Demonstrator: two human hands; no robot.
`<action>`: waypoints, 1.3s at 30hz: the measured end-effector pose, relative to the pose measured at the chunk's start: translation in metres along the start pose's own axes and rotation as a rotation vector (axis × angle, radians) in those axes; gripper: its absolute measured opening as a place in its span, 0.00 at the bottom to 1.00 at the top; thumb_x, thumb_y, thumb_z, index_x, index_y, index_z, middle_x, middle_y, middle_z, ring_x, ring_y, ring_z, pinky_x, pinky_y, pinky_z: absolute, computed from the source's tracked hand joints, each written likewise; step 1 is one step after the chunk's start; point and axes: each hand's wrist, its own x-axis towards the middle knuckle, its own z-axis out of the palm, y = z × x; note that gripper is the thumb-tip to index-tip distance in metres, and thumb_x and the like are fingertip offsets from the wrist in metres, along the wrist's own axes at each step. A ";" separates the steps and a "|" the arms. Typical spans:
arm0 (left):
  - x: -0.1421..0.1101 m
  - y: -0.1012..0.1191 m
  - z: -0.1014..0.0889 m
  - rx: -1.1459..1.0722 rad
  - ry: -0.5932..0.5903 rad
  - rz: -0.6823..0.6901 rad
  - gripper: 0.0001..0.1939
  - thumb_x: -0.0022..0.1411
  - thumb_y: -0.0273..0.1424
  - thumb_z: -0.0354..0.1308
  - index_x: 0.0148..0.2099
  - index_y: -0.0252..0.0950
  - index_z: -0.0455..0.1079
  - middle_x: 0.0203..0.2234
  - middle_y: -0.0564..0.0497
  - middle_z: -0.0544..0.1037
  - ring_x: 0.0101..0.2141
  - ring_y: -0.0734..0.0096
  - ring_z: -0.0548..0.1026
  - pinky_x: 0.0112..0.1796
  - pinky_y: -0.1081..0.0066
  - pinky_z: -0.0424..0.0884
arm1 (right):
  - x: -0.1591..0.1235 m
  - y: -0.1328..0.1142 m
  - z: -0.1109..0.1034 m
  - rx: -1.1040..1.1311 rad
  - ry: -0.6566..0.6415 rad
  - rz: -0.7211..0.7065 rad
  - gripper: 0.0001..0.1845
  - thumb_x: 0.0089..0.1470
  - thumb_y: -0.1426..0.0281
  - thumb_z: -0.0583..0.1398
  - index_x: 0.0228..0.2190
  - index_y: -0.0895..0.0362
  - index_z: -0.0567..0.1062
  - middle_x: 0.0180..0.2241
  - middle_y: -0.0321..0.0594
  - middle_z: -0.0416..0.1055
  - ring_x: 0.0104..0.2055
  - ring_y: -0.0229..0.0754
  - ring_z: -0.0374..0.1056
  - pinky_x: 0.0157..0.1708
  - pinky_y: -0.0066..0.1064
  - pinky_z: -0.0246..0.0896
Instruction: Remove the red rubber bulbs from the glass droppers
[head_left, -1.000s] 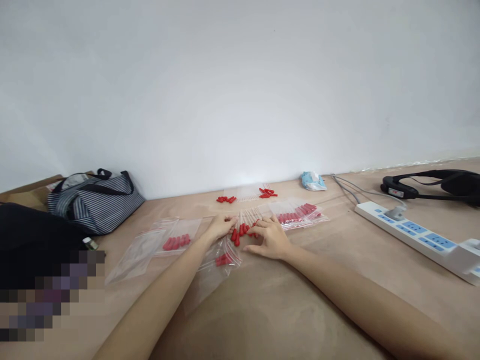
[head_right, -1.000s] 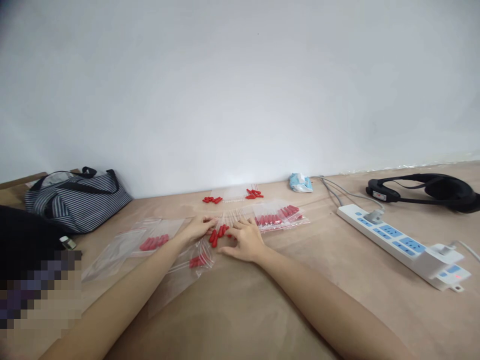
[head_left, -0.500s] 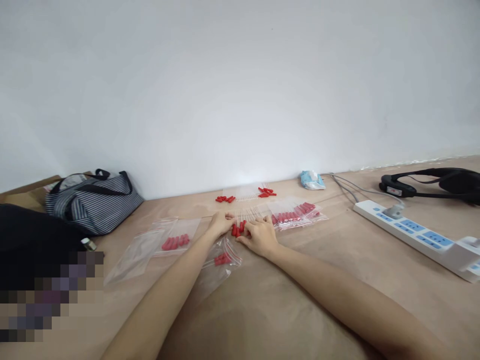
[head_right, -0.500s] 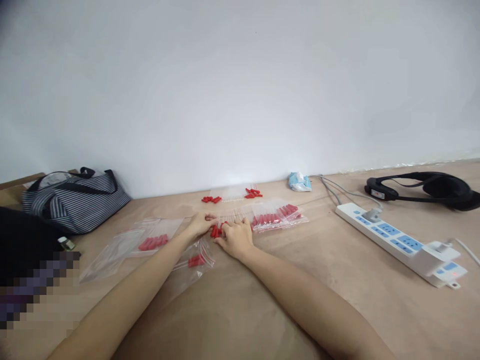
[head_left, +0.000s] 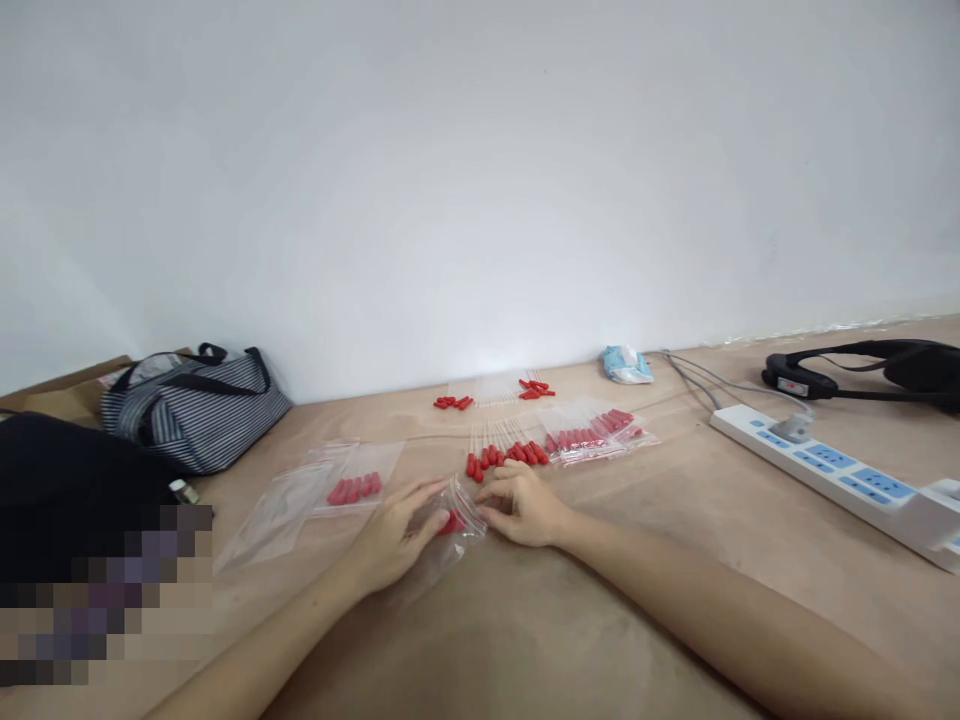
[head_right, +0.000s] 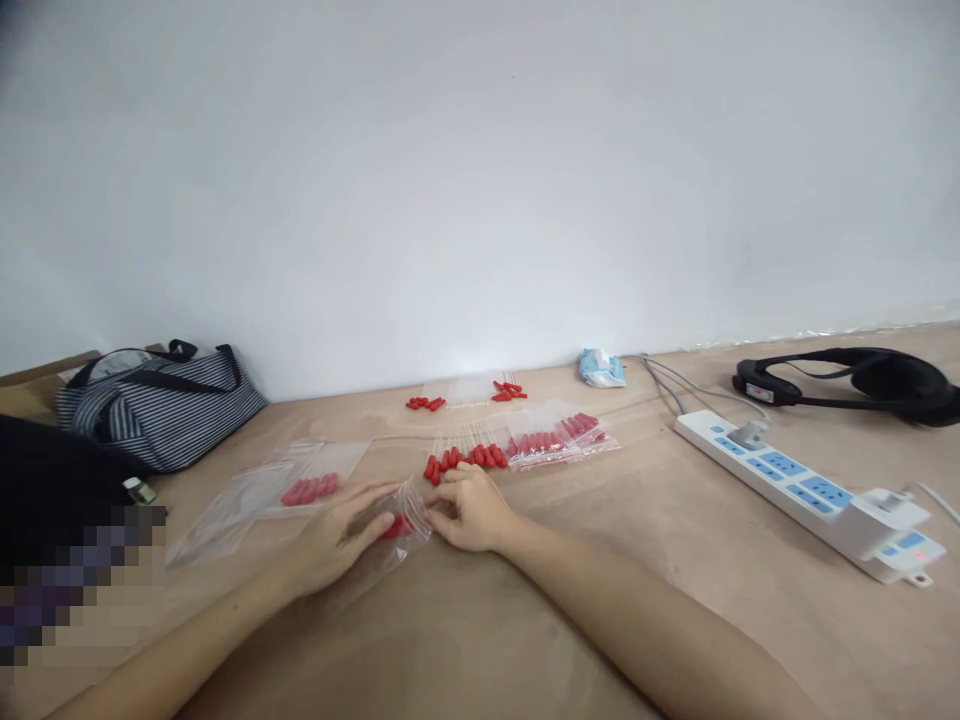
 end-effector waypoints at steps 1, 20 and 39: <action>-0.006 0.000 0.001 0.006 -0.047 -0.004 0.20 0.58 0.37 0.49 0.52 0.37 0.63 0.49 0.47 0.69 0.49 0.64 0.66 0.50 0.62 0.62 | 0.000 0.000 0.000 -0.001 -0.025 -0.009 0.07 0.48 0.68 0.58 0.29 0.56 0.74 0.24 0.36 0.68 0.29 0.36 0.60 0.34 0.29 0.52; -0.006 0.008 0.018 -0.048 -0.192 0.183 0.25 0.56 0.39 0.52 0.55 0.40 0.58 0.50 0.47 0.67 0.50 0.63 0.65 0.50 0.63 0.62 | -0.012 -0.007 -0.007 -0.012 -0.172 0.030 0.11 0.40 0.61 0.63 0.23 0.56 0.72 0.23 0.33 0.64 0.29 0.36 0.58 0.31 0.28 0.49; -0.005 0.013 0.011 -0.020 -0.289 0.086 0.27 0.56 0.41 0.51 0.57 0.40 0.56 0.54 0.46 0.63 0.53 0.61 0.61 0.52 0.60 0.58 | -0.009 0.013 -0.032 0.639 -0.272 0.376 0.11 0.39 0.67 0.63 0.26 0.59 0.69 0.20 0.30 0.66 0.20 0.31 0.60 0.20 0.23 0.54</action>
